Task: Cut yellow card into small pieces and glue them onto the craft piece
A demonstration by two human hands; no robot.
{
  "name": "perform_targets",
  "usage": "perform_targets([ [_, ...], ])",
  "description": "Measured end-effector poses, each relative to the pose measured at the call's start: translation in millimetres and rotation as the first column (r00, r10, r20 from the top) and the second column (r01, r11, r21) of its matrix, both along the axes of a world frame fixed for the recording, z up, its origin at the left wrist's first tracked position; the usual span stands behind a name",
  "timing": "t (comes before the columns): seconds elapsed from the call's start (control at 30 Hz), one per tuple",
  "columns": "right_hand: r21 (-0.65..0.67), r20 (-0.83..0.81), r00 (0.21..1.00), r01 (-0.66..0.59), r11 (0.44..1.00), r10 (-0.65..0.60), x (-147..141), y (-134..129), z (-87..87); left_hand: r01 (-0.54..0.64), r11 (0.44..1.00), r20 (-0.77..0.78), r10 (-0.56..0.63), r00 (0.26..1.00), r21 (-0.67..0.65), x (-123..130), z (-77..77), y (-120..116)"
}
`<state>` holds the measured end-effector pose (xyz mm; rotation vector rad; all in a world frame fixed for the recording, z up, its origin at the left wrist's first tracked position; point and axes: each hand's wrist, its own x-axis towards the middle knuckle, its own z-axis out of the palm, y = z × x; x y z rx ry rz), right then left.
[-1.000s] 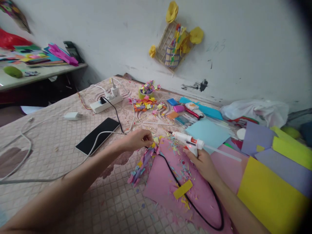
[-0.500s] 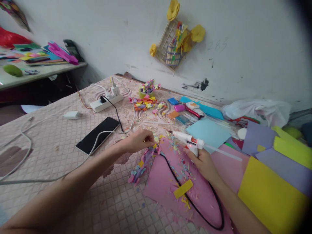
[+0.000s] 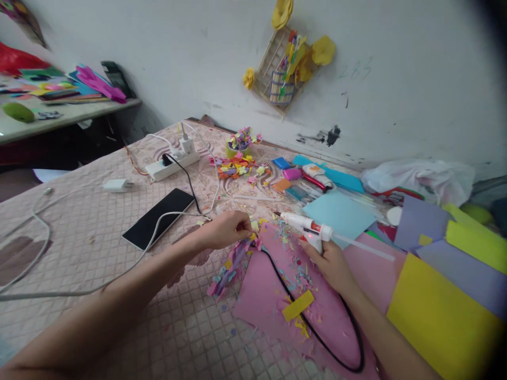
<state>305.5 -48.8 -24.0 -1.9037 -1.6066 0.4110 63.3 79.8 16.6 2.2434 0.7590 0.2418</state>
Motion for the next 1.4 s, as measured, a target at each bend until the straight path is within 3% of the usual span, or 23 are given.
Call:
perform_targets([
  [0.37,0.04,0.031,0.999,0.029,0.999,-0.031,-5.3,-0.9,-2.2,-0.029,0.997,0.006,0.029,1.0,0.072,0.1,-2.0,-3.1],
  [0.53,0.063,0.121,0.993,0.002,0.998,-0.01,-6.1,-1.2,-5.2,-0.023,0.997,0.015,0.022,1.0,0.08,-0.5,-2.3,-2.7],
  [0.83,0.073,0.104,0.994,-0.038,0.997,0.03,-4.6,-5.4,0.7,-0.029,0.998,0.025,0.027,0.999,0.06,-2.4,-2.8,-2.4],
  [1.03,0.187,0.053,0.98,0.179,0.966,-0.192,-14.4,-44.7,9.8,-0.028,0.998,0.006,0.028,1.0,0.06,-2.9,-0.4,-2.6],
  [1.2,0.149,0.062,0.994,-0.095,0.984,0.087,-49.7,-64.1,25.6,-0.019,0.998,0.005,0.019,1.0,0.062,-3.3,0.1,-1.6],
  [1.3,0.118,0.15,0.957,-0.268,0.956,0.249,-70.8,-50.8,34.6,-0.02,0.997,0.008,0.02,1.0,0.077,-2.9,-1.1,-1.2],
  [1.4,0.14,0.218,0.925,-0.345,0.928,0.311,-84.4,-28.0,36.5,-0.022,0.997,0.021,0.02,1.0,0.074,-2.6,-1.6,-1.0],
])
